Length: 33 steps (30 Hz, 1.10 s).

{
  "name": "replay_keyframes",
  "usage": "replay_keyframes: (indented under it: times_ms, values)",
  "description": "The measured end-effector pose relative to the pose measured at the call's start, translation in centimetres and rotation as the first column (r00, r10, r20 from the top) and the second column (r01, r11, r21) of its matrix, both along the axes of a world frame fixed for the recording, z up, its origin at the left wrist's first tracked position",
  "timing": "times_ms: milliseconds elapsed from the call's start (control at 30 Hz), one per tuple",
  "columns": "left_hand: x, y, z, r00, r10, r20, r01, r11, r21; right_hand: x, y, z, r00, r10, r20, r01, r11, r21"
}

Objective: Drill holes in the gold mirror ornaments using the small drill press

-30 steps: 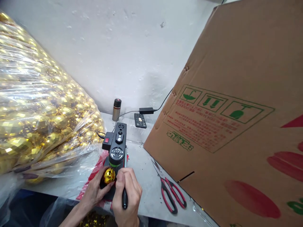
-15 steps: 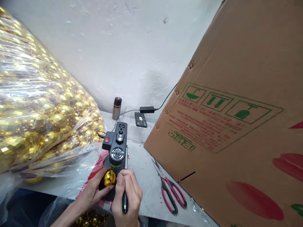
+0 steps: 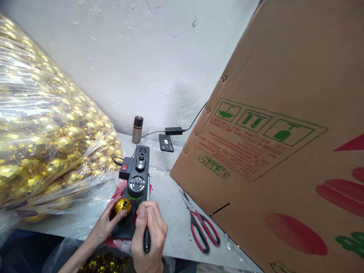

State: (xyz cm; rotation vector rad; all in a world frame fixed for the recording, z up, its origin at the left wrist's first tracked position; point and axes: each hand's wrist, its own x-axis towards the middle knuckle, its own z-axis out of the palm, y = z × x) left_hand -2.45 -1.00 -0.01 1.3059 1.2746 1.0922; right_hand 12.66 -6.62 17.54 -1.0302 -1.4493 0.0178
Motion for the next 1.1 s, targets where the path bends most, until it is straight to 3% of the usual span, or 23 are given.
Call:
replay_keyframes:
  times_ms: [167, 400, 600, 733, 933, 1100]
  values:
    - [0.9, -0.5, -0.6, 0.983, 0.019, -0.184, 0.020, 0.977, 0.211, 0.0, -0.2, -0.2, 1.000, 0.000, 0.003, 0.000, 1.000, -0.010]
    - [2.9, -1.1, -0.1, 0.967, -0.013, -0.256, 0.101, 0.937, 0.334, 0.0, -0.3, -0.2, 1.000, 0.010, -0.004, -0.010, 1.000, -0.011]
    - [2.6, 0.0, 0.5, 0.928, -0.081, -0.365, 0.210, 0.920, 0.331, 0.3, -0.2, -0.6, 1.000, 0.014, 0.004, -0.014, 1.000, -0.004]
    - [2.2, 0.4, 0.6, 0.904, -0.127, -0.409, 0.266, 0.915, 0.304, 0.2, -0.1, -1.8, 1.000, 0.026, -0.016, -0.025, 0.999, 0.022]
    - [2.2, 0.1, 0.6, 0.899, -0.150, -0.411, 0.272, 0.927, 0.258, -1.4, -0.8, -4.1, 0.984, -0.070, -0.166, 0.064, 0.997, -0.043]
    - [2.2, 0.0, 0.5, 0.902, -0.138, -0.409, 0.267, 0.924, 0.275, -2.5, -0.8, -4.5, 0.960, -0.106, -0.260, 0.099, 0.994, -0.037]
